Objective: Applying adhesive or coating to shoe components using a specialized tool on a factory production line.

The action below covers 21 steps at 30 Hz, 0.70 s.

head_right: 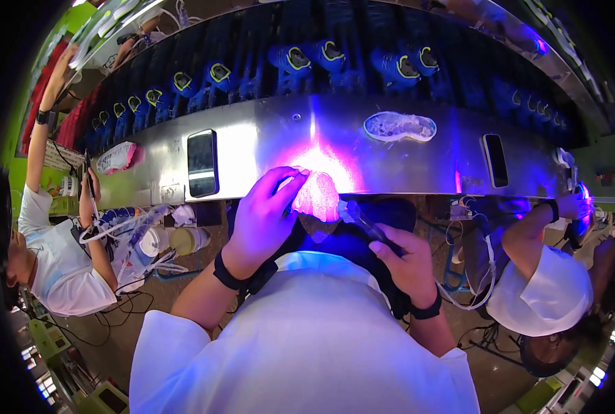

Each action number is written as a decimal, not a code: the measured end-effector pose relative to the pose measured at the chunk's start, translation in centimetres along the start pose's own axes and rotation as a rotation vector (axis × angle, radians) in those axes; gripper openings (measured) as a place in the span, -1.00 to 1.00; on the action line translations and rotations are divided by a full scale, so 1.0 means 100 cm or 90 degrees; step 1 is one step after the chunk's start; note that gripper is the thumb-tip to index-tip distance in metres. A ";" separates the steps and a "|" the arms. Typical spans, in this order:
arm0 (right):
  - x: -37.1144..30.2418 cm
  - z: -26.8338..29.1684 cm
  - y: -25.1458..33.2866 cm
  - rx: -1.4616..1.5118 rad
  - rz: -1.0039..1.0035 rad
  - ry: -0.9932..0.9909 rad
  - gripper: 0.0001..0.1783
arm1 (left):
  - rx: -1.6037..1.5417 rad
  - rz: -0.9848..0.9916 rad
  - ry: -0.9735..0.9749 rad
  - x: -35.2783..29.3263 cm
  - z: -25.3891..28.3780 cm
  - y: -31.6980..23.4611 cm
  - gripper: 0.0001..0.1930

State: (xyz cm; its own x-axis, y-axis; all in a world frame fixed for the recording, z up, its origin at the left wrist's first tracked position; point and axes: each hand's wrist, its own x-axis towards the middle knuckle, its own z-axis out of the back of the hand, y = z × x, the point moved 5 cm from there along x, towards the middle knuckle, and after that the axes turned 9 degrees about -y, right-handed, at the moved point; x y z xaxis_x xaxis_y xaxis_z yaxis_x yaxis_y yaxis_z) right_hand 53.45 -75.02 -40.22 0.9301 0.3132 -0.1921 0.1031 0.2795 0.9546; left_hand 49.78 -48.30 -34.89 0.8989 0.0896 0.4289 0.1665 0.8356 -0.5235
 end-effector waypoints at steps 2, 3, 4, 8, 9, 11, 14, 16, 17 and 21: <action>0.003 0.003 0.009 -0.037 0.024 -0.008 -0.62 | 0.005 0.006 -0.007 0.003 0.002 -0.001 -0.37; 0.006 0.005 0.016 -0.070 0.053 -0.016 -0.62 | 0.002 0.009 -0.004 0.004 0.004 -0.001 -0.37; 0.010 0.007 0.024 -0.106 0.113 -0.027 -0.62 | 0.003 0.020 0.017 0.006 0.005 0.000 -0.38; 0.027 0.015 0.041 -0.195 0.161 0.047 -0.62 | -0.063 0.086 0.081 0.011 0.006 0.008 -0.45; 0.030 0.016 0.042 -0.196 0.161 0.050 -0.62 | -0.101 0.119 0.110 0.013 0.004 0.011 -0.47; 0.035 0.016 0.045 -0.228 0.200 0.078 -0.63 | -0.117 0.103 0.084 0.015 0.002 0.018 -0.47; 0.038 0.017 0.041 -0.153 0.180 0.052 -0.64 | -0.199 0.072 0.127 0.022 0.000 0.016 -0.45; 0.044 0.013 0.038 -0.131 0.191 0.041 -0.63 | -0.207 0.089 0.182 0.021 -0.008 0.021 -0.40; 0.047 0.013 0.038 -0.111 0.199 0.028 -0.63 | -0.205 0.088 0.183 0.021 -0.011 0.021 -0.40; 0.057 0.014 0.030 -0.044 0.073 0.015 -0.62 | -0.285 0.183 0.223 0.016 -0.024 0.023 -0.33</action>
State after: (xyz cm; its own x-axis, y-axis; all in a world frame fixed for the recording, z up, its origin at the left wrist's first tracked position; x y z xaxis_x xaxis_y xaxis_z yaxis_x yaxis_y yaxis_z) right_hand 59.57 -73.62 -38.15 0.9255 0.3683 -0.0888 -0.0288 0.3021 0.9528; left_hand 52.61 -47.48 -37.15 0.9995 0.0313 -0.0015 -0.0167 0.4907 -0.8712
